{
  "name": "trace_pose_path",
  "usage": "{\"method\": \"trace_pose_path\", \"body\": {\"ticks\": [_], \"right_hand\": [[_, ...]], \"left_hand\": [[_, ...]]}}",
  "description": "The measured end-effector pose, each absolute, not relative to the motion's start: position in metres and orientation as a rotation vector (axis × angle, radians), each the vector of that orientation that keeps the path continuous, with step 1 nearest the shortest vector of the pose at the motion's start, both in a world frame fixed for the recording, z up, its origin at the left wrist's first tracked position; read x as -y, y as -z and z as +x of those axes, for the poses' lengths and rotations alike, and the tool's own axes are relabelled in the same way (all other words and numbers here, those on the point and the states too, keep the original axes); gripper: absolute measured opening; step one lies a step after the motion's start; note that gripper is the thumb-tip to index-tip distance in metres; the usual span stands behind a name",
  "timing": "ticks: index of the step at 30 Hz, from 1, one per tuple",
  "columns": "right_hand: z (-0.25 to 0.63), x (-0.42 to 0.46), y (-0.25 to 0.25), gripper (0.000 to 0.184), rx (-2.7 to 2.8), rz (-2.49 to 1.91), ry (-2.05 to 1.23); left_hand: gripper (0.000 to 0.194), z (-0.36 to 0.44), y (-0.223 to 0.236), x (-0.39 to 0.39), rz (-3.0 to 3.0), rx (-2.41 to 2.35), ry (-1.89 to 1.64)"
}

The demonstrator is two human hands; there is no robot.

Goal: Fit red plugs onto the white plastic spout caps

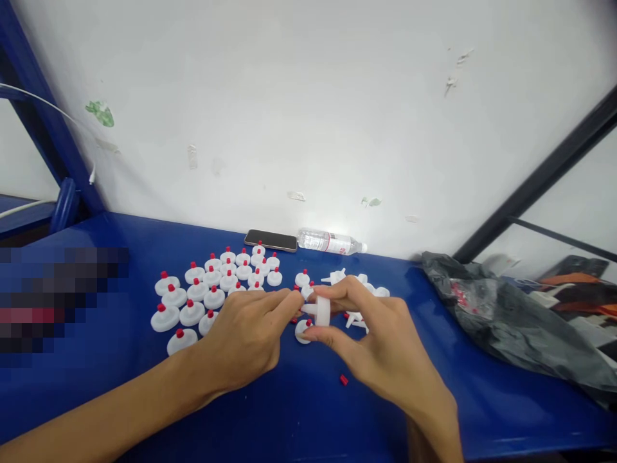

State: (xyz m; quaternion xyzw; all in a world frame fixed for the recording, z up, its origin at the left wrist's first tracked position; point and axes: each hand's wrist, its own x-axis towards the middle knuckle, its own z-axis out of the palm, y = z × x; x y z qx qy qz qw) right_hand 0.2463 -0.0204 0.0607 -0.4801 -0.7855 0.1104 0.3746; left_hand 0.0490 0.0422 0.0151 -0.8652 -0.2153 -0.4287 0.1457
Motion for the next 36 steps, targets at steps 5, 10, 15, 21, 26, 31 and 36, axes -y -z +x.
{"method": "trace_pose_path", "body": {"ticks": [5,10,15,21,26,31,36], "right_hand": [[0.243,0.015,-0.058,0.031,2.028,-1.317,-0.216],[0.240,0.013,-0.059,0.033,1.989,-1.355,-0.051],[0.249,0.016,-0.069,0.035,1.939,-1.406,-0.043],[0.278,0.027,-0.081,0.021,1.896,-1.582,-0.036],[0.298,0.025,-0.075,0.021,2.056,-1.718,-0.300],[0.317,0.010,-0.056,0.020,2.061,-1.841,-0.305],[0.322,0.003,-0.048,0.022,2.024,-1.948,-0.422]], "left_hand": [[0.021,0.043,-0.015,-0.050,-2.613,0.635,1.221],[0.019,0.041,-0.024,-0.047,-2.706,0.677,1.478],[0.011,0.041,-0.030,-0.044,-2.638,0.772,1.553],[0.025,0.039,-0.026,-0.057,-2.599,0.823,1.137],[0.028,0.040,-0.020,-0.057,-2.694,0.821,0.853],[0.022,0.039,-0.016,-0.058,-2.705,0.887,0.593],[0.017,0.039,-0.013,-0.057,-2.722,0.929,0.503]]}}
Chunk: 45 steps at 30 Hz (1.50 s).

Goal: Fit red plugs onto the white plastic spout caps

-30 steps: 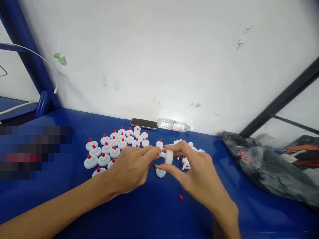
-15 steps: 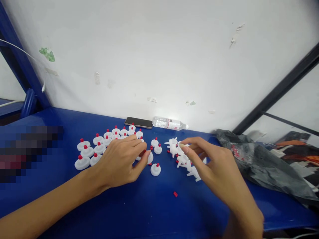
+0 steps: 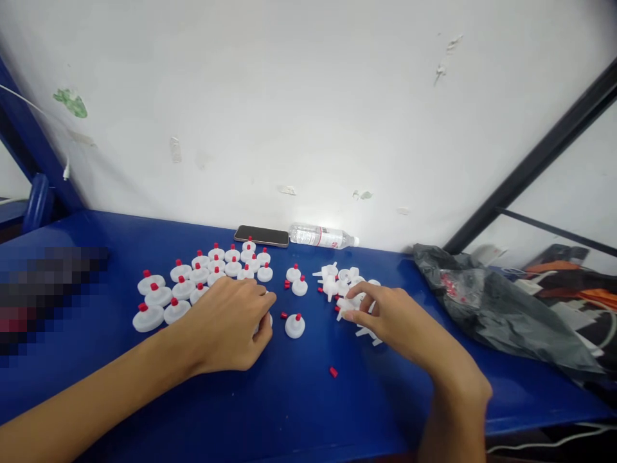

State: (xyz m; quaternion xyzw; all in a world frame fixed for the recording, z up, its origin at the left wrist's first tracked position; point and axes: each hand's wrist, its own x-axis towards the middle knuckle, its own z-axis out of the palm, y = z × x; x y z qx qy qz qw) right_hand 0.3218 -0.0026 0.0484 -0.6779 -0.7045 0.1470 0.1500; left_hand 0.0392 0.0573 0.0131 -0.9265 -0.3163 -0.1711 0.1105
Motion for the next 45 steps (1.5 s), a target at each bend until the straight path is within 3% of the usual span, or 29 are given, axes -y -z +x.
{"method": "trace_pose_path", "body": {"ticks": [12,29,33,39,45], "right_hand": [[0.309,-0.001,-0.046,0.012,2.062,-2.094,-0.235],[0.283,0.012,-0.066,0.015,2.051,-1.754,-0.066],[0.279,0.011,-0.068,0.011,1.983,-1.730,-0.082],[0.276,0.010,-0.064,0.042,2.036,-1.578,-0.160],[0.265,0.012,-0.066,0.028,2.058,-1.484,-0.181]], "left_hand": [[0.019,0.046,-0.015,-0.054,-2.686,0.805,0.653],[0.019,0.051,0.013,-0.062,-2.802,0.622,0.552],[0.016,0.051,0.006,-0.060,-2.835,0.651,0.776],[0.020,0.049,-0.003,-0.061,-2.759,0.770,1.240],[0.012,0.049,-0.019,-0.057,-2.911,1.194,1.587]]}}
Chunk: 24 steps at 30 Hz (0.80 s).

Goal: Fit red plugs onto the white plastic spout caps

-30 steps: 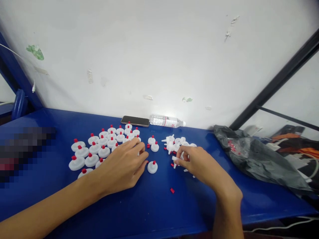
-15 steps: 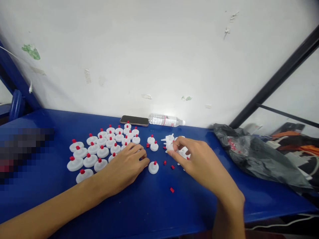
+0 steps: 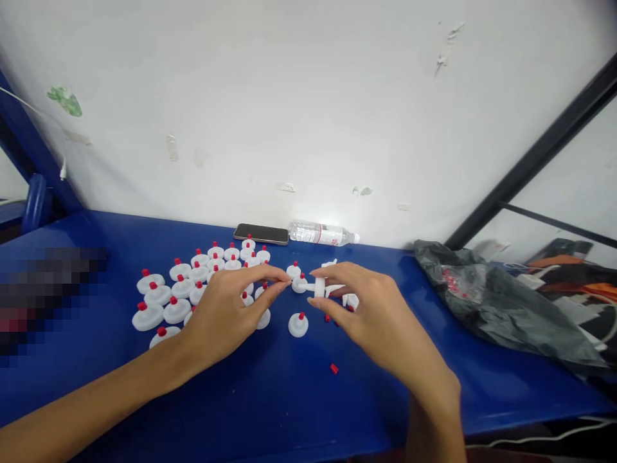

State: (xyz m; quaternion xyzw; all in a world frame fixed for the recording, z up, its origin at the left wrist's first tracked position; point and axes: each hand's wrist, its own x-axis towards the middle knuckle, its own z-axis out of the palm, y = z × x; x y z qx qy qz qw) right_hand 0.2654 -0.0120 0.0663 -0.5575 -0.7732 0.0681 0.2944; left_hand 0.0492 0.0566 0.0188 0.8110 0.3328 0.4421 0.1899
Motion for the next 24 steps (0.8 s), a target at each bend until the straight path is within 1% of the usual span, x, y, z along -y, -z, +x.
{"method": "trace_pose_path", "body": {"ticks": [5,12,15,21,24], "right_hand": [[0.258,0.016,-0.069,0.029,2.025,-1.450,-0.227],[0.256,0.014,-0.067,0.027,2.024,-1.398,-0.174],[0.255,0.014,-0.067,0.027,2.010,-1.369,-0.155],[0.255,0.014,-0.068,0.028,2.023,-1.330,-0.129],[0.257,0.014,-0.067,0.030,2.029,-1.348,-0.119]], "left_hand": [[0.010,0.051,-0.029,-0.053,1.996,-0.867,-1.173],[0.021,0.051,-0.032,-0.053,1.657,-0.781,-1.077],[0.024,0.051,-0.035,-0.053,1.633,-0.806,-1.008],[0.036,0.051,-0.034,-0.054,1.678,-0.866,-0.901],[0.026,0.051,-0.032,-0.053,1.852,-0.884,-0.878]]}}
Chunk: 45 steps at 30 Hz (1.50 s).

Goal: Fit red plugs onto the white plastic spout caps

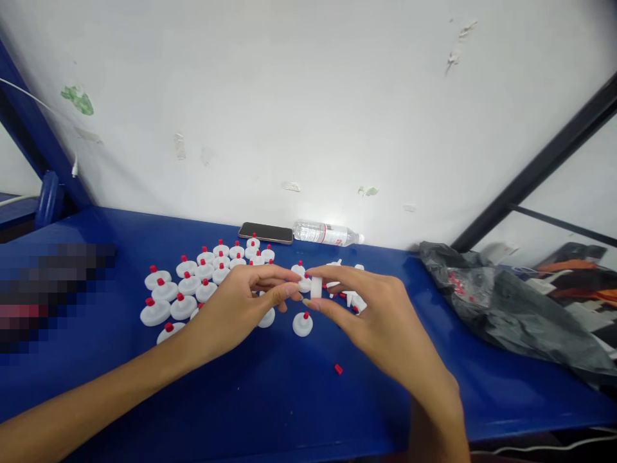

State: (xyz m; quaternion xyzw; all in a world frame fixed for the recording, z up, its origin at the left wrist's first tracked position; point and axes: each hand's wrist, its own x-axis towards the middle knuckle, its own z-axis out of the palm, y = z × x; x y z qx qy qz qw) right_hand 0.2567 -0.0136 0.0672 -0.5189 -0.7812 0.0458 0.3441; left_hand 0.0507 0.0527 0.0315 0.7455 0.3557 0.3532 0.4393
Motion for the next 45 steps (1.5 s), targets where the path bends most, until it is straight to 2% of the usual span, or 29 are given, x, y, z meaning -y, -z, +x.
{"method": "trace_pose_path", "body": {"ticks": [6,14,31,37,41,45], "right_hand": [[0.259,0.015,-0.069,0.035,2.059,-1.316,-0.122],[0.261,0.019,-0.072,0.035,2.005,-1.231,-0.349],[0.256,0.014,-0.067,0.035,1.971,-1.194,-0.348],[0.255,0.012,-0.067,0.033,2.086,-1.341,-0.230],[0.263,0.015,-0.071,0.031,2.074,-1.425,-0.190],[0.283,0.024,-0.076,0.023,2.014,-1.663,-0.052]], "left_hand": [[0.028,0.053,-0.023,-0.045,2.269,-0.799,-1.078],[0.021,0.056,-0.014,-0.038,2.296,-0.657,-1.293],[0.035,0.058,-0.026,-0.034,2.304,-0.769,-1.184],[0.023,0.054,-0.024,-0.046,2.273,-0.900,-1.082],[0.026,0.050,-0.021,-0.054,2.189,-0.991,-1.135],[0.022,0.047,-0.017,-0.058,2.464,-1.005,-1.120]]}}
